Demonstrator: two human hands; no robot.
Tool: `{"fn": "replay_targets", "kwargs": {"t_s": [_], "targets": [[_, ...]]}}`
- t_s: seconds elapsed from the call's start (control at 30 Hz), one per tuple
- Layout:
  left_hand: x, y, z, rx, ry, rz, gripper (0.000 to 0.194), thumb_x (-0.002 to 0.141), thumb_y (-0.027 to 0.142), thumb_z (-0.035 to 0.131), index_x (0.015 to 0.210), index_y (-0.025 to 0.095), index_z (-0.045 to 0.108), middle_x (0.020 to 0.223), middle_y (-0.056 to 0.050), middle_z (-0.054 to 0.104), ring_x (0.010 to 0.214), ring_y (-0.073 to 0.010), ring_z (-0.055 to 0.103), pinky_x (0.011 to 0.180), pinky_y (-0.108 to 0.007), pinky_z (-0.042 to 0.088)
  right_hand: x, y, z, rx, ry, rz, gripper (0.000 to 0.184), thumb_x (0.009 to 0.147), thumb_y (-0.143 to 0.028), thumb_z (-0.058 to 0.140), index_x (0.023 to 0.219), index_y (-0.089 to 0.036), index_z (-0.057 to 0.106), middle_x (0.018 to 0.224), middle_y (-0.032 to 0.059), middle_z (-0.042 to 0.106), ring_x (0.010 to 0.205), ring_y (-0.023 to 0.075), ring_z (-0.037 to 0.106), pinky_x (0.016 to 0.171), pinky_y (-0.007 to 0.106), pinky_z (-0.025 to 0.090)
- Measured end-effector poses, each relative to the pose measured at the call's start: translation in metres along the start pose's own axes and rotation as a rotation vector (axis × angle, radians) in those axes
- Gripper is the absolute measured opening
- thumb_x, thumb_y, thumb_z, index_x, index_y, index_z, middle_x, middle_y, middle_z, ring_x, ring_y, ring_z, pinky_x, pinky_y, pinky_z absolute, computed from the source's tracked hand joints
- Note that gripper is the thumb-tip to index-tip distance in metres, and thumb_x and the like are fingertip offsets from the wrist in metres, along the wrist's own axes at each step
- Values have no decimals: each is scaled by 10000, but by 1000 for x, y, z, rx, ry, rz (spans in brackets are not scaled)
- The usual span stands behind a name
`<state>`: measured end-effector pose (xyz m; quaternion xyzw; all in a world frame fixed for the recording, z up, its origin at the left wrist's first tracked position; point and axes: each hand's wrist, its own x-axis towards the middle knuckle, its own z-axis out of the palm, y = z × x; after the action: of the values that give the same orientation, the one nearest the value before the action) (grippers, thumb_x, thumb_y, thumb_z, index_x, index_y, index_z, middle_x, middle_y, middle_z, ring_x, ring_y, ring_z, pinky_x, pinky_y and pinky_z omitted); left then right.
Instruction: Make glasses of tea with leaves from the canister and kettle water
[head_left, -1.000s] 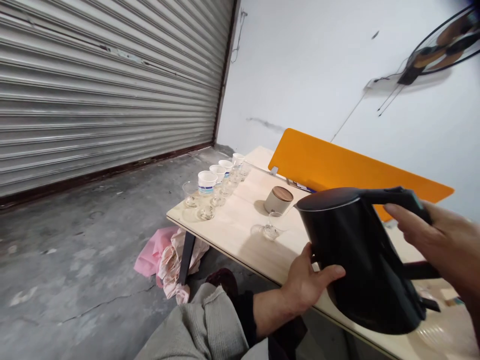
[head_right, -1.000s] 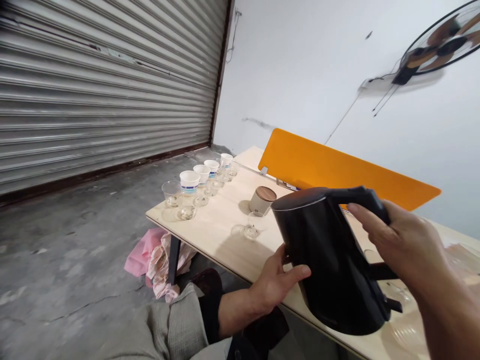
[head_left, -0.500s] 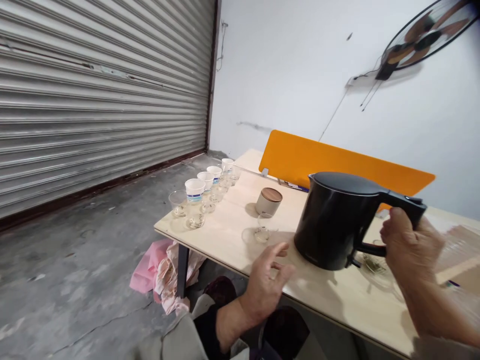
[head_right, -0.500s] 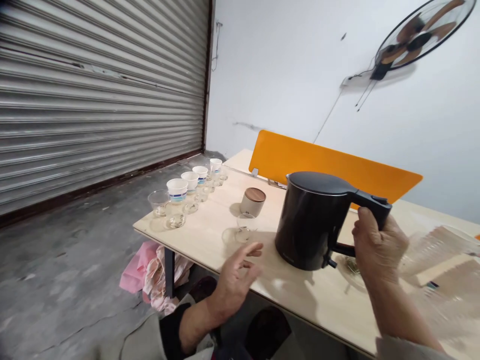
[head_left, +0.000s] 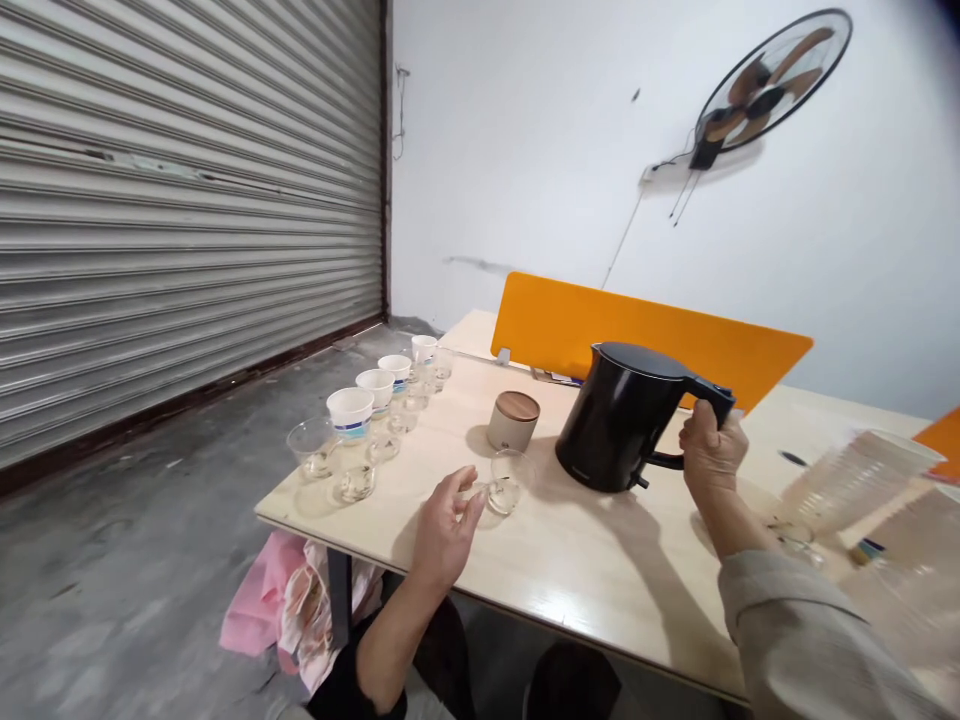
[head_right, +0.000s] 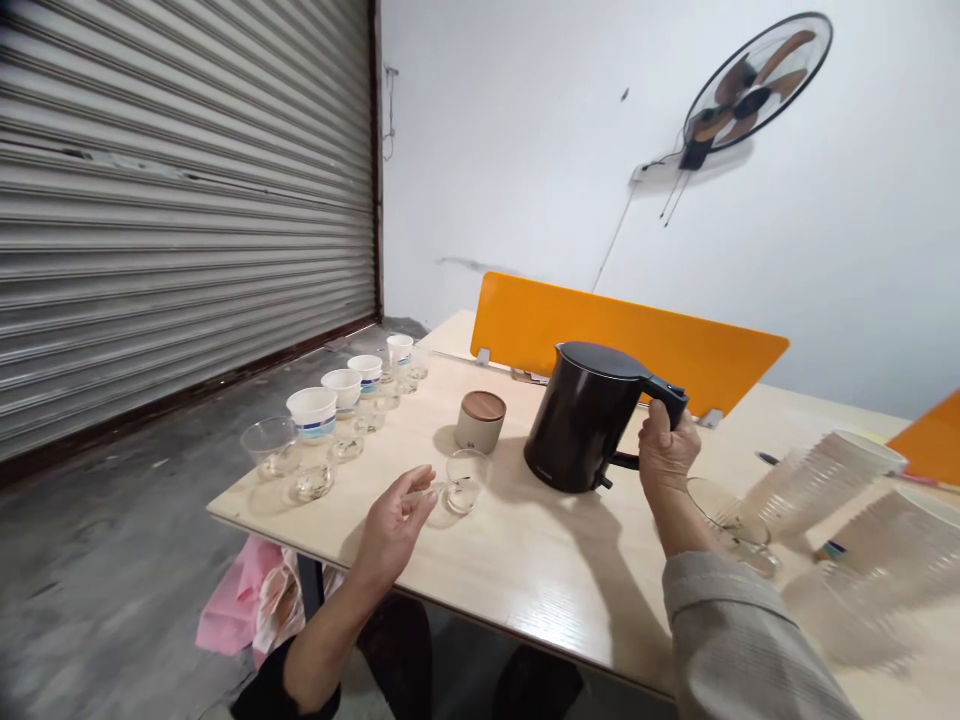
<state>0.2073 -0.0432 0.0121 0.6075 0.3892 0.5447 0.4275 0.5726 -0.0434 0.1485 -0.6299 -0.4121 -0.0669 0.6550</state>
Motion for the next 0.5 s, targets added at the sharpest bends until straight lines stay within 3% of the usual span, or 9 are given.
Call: {"fn": "replay_targets", "kwargs": {"t_s": [0.07,0.23,0.37,0.5], "targets": [[1,-1,0,7,-20,-10,428,933,414,600,1296,188,607,1323,-131,668,1219,-244,637,967,-370,550,6,10,0,121,78,51,428,810,-679,552,818,-278,400,612,-63,390,494,132,375,442,304,348],[3,-10,0,54,-48,-9,431,928,421,603,1301,206,618,1332,-114,669,1243,-248,627,986,-376,545,22,30,-5,150,50,86,426,814,-650,607,898,-249,488,652,-51,500,511,119,452,468,270,399],[4,-16,1,70,-67,-2,433,930,407,602,1314,207,608,1347,-114,660,1251,-245,621,1017,-393,533,29,34,-9,31,11,122,448,827,-659,593,941,-236,503,711,-8,586,570,147,534,538,298,448],[5,-17,2,79,-60,1,426,929,402,604,1311,214,612,1338,-112,665,1232,-245,632,1007,-397,540,27,28,-12,-83,-73,55,476,858,-668,537,1037,-228,530,844,34,622,678,173,588,620,330,500]]}}
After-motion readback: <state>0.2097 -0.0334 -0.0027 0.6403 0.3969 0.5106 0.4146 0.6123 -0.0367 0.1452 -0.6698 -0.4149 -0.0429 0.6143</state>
